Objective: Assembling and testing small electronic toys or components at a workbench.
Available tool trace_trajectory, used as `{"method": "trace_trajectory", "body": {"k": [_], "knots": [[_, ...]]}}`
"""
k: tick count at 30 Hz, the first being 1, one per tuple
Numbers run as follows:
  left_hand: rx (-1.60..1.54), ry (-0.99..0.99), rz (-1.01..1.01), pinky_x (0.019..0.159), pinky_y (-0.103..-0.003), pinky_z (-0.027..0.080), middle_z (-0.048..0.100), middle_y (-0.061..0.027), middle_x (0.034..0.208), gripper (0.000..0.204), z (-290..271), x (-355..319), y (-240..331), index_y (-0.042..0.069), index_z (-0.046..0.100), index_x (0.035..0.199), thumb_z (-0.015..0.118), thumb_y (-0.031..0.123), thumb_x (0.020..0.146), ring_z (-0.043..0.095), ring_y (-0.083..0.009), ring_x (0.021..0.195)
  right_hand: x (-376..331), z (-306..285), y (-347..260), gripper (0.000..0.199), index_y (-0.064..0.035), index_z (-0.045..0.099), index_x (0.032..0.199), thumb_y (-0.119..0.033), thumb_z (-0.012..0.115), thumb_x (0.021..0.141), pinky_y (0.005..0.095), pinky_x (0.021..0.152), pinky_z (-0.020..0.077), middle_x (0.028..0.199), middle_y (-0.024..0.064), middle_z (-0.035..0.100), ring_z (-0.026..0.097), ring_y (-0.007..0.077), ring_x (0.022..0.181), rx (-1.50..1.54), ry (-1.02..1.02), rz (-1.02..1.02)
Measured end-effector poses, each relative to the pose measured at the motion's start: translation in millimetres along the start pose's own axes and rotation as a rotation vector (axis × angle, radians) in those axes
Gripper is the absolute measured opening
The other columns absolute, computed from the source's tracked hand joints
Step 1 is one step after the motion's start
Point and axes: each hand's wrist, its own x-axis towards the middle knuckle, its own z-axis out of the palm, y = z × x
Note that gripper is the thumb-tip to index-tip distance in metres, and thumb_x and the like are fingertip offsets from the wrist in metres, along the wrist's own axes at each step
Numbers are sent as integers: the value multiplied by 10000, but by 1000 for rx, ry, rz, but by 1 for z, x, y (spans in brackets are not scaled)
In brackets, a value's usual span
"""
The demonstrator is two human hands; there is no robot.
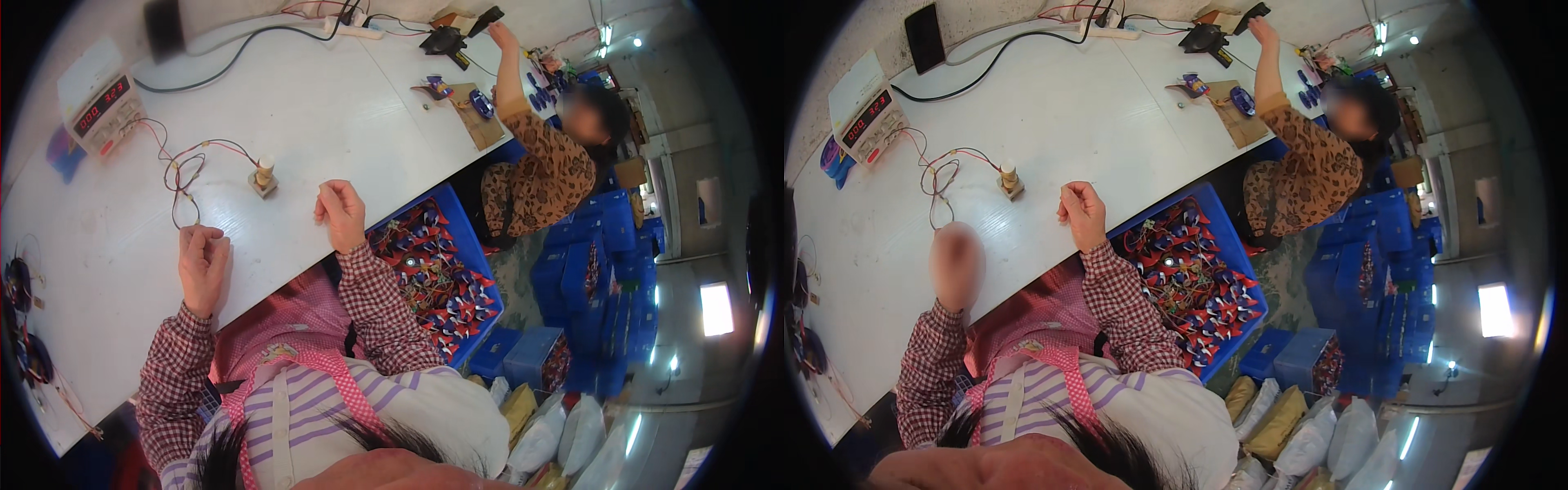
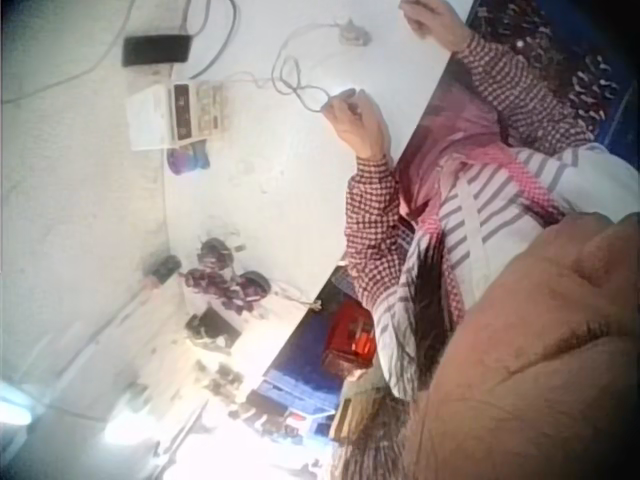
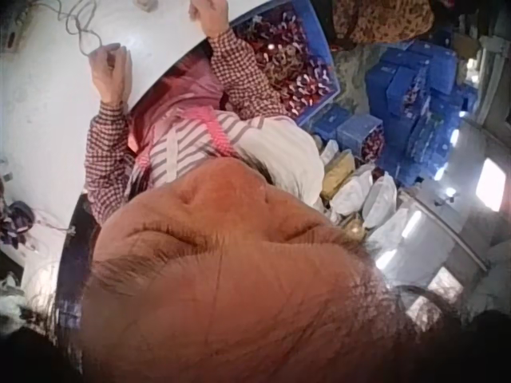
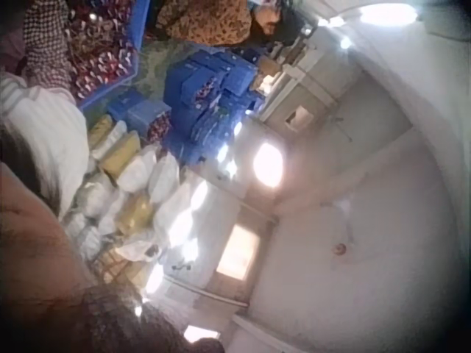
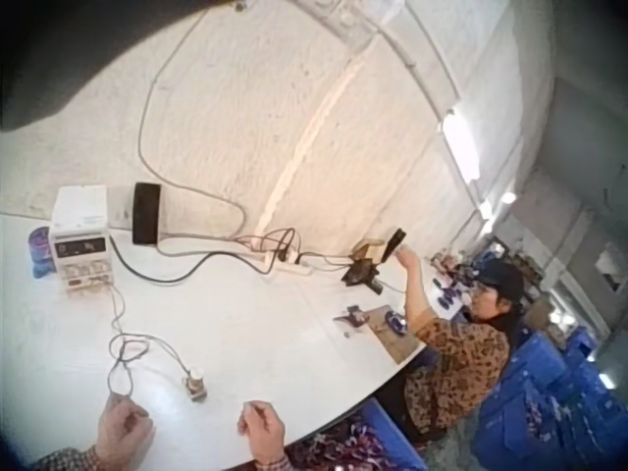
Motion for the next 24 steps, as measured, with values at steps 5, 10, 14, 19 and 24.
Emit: {"method": "trace_trajectory", "body": {"k": [5, 10, 14, 19, 24], "knots": [[-22, 44, 103, 622, -217, 388, 464, -54, 945, 86, 1, -5, 8, 13, 561, 885, 584, 49, 810, 430, -126, 711, -2, 1, -1, 138, 5, 533, 937, -128, 536, 899, 210, 525, 410, 647, 55, 542, 474, 112, 549, 21, 2, 14], [-56, -7, 212, 628, -224, 393, 476, -76, 938, 68, 5, -14, 23, 19, 553, 864, 578, 24, 802, 439, -149, 724, -3, 2, -1, 132, 0, 539, 928, -127, 543, 894, 205, 503, 406, 634, 50, 542, 470, 107, 531, -21, 2, 34], [-49, -54, 446, 629, -228, 398, 488, -95, 928, 87, 4, -12, 66, 28, 554, 853, 603, 41, 783, 455, -164, 737, 1, 0, 7, 136, -18, 541, 938, -150, 542, 905, 193, 501, 408, 654, 32, 534, 477, 87, 537, -17, -9, 42], [-194, -118, 701, 638, -239, 419, 482, -116, 954, 156, -1, -18, 113, 41, 556, 876, 649, 104, 769, 485, -179, 759, 2, -2, 10, 128, -9, 544, 935, -131, 547, 896, 197, 488, 406, 642, 43, 539, 474, 96, 527, -7, -6, 23], [-434, -65, 915, 654, -253, 447, 461, -122, 1001, 244, -10, -23, 117, 54, 560, 926, 683, 189, 764, 513, -188, 779, 4, -1, 8, 135, -19, 537, 935, -150, 541, 906, 192, 499, 412, 653, 27, 529, 480, 84, 538, -21, -15, 27]]}}
